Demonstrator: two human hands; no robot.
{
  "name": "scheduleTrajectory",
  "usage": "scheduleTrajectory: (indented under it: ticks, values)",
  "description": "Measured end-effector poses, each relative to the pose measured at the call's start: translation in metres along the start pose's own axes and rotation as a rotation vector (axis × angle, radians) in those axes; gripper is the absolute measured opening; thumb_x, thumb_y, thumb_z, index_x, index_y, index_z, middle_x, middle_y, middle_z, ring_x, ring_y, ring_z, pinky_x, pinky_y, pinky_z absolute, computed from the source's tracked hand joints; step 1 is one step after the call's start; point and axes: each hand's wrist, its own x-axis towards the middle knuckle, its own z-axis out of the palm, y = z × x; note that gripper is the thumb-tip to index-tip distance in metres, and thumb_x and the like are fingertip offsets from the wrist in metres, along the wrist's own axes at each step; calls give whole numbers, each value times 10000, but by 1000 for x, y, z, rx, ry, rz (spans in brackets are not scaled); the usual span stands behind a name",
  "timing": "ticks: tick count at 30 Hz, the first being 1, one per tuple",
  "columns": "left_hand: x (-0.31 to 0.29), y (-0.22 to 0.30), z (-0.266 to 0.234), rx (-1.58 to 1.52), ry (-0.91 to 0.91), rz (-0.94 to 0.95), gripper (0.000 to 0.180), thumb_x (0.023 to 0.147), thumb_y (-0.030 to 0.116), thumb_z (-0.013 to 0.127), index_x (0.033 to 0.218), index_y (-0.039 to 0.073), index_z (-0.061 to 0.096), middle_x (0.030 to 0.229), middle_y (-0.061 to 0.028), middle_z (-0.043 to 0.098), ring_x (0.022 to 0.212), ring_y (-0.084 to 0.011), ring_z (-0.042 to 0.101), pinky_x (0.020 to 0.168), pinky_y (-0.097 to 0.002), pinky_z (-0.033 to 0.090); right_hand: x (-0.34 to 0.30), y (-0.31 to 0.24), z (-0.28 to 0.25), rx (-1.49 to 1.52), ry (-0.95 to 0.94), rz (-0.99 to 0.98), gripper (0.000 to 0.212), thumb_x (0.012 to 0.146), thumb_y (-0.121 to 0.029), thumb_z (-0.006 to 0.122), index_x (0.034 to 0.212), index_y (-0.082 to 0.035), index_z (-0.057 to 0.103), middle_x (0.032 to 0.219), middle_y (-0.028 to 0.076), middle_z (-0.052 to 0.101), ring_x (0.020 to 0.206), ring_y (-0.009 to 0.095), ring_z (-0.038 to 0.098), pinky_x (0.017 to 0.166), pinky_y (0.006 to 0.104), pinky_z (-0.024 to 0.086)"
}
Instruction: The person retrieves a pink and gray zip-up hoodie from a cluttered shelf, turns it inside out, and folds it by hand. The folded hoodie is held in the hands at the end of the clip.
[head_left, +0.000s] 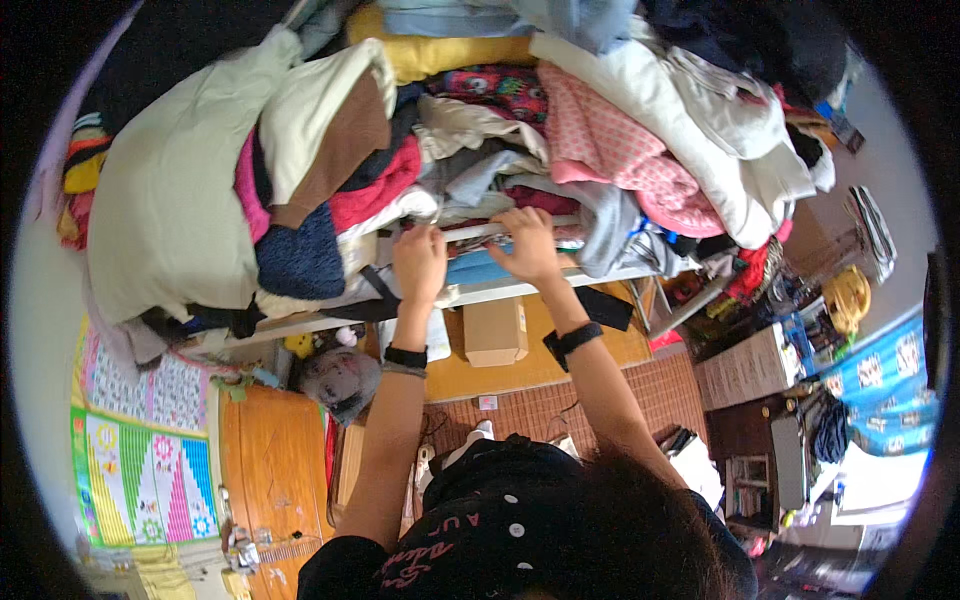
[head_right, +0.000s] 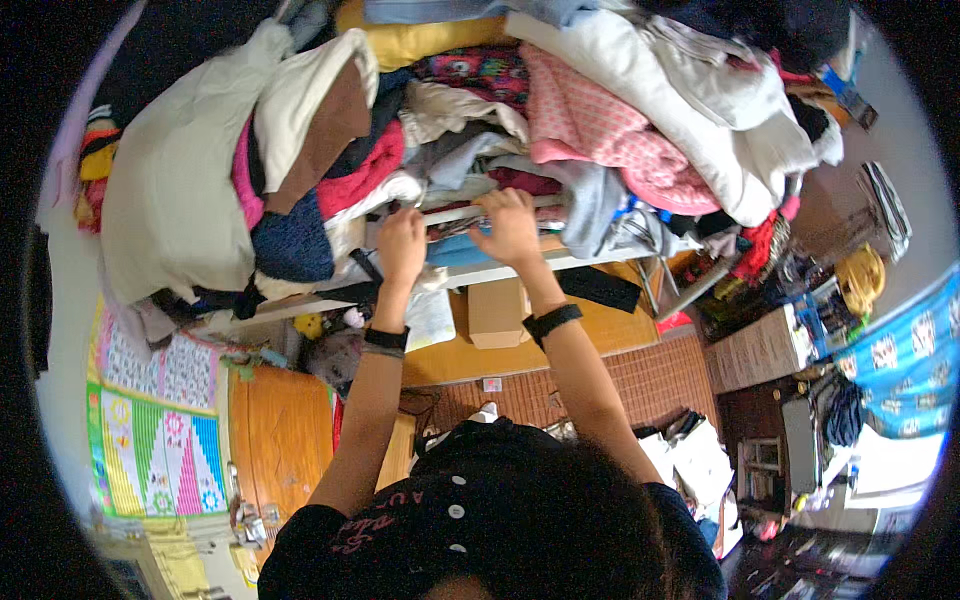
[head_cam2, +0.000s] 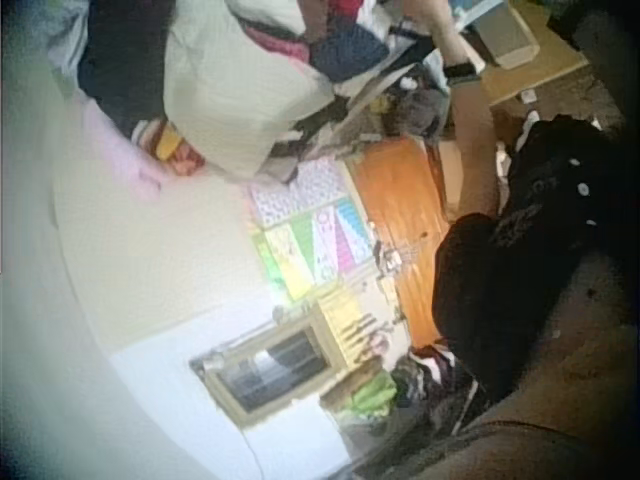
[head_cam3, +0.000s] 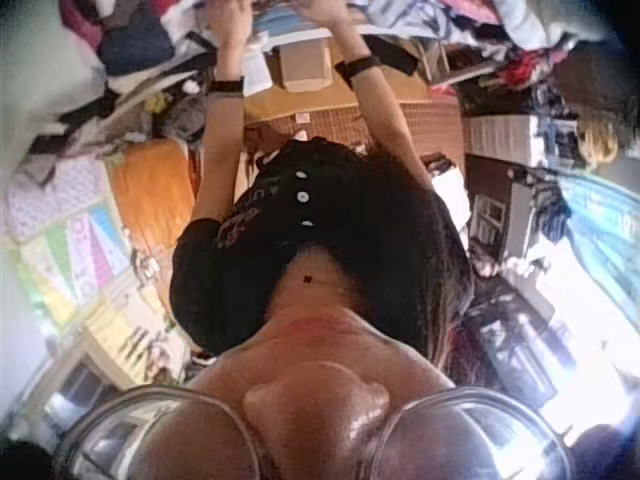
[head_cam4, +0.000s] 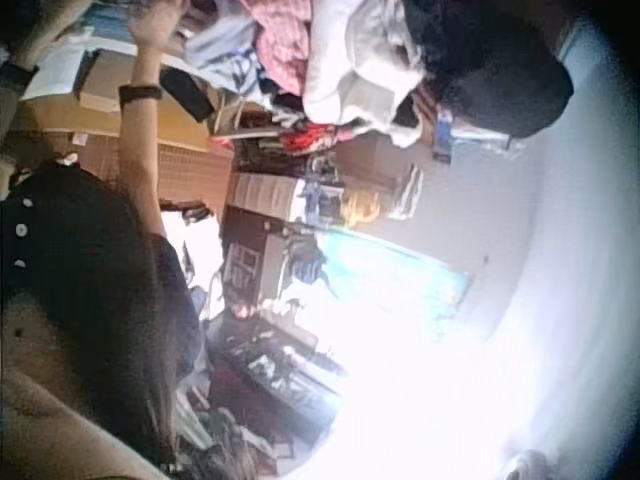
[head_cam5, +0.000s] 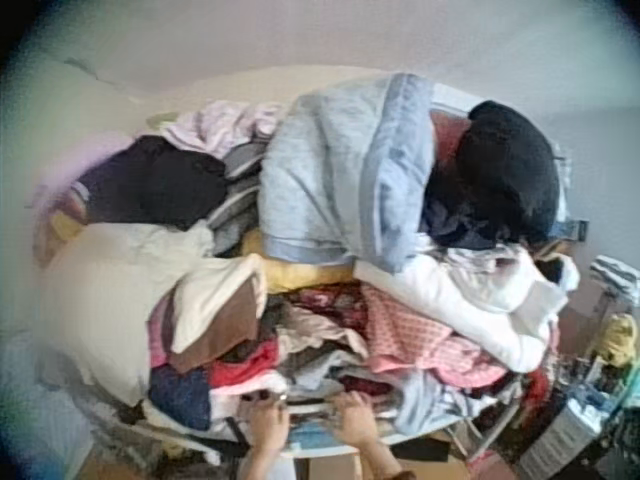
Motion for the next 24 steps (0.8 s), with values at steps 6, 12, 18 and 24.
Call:
scheduleTrajectory:
  ticks: [6, 12, 18, 24]
  values:
    - [2, 5, -8, -7, -14, 28, 222, 958, 169, 535, 851, 15, 655, 833, -155, 676, 835, -369, 644, 772, -511, 495, 4, -11, -9, 59, 44, 16, 390, 712, -291, 734, 1058, -114, 711, 949, 73, 658, 1013, 298, 600, 1043, 469, 397]
    - [1, 1, -6, -17, -40, 39, 228, 962, 180, 531, 842, 23, 644, 832, -149, 674, 834, -365, 645, 760, -509, 492, 2, -10, -9, 49, 25, 15, 413, 726, -284, 750, 1103, -120, 705, 997, 77, 647, 1038, 303, 583, 1047, 475, 386]
    - [1, -4, -5, -95, -3, 64, 224, 962, 182, 546, 850, 17, 649, 821, -155, 671, 830, -373, 653, 755, -508, 500, 3, -12, -9, 23, 33, -14, 411, 718, -282, 744, 1098, -131, 711, 970, 70, 643, 1015, 298, 583, 1055, 488, 390]
    - [1, -10, -3, -56, -34, 78, 244, 981, 210, 545, 859, 25, 647, 828, -155, 672, 823, -368, 648, 743, -516, 498, 2, -11, -12, -11, -34, -23, 445, 735, -292, 744, 1145, -124, 695, 999, 75, 641, 1040, 300, 580, 1050, 479, 394]
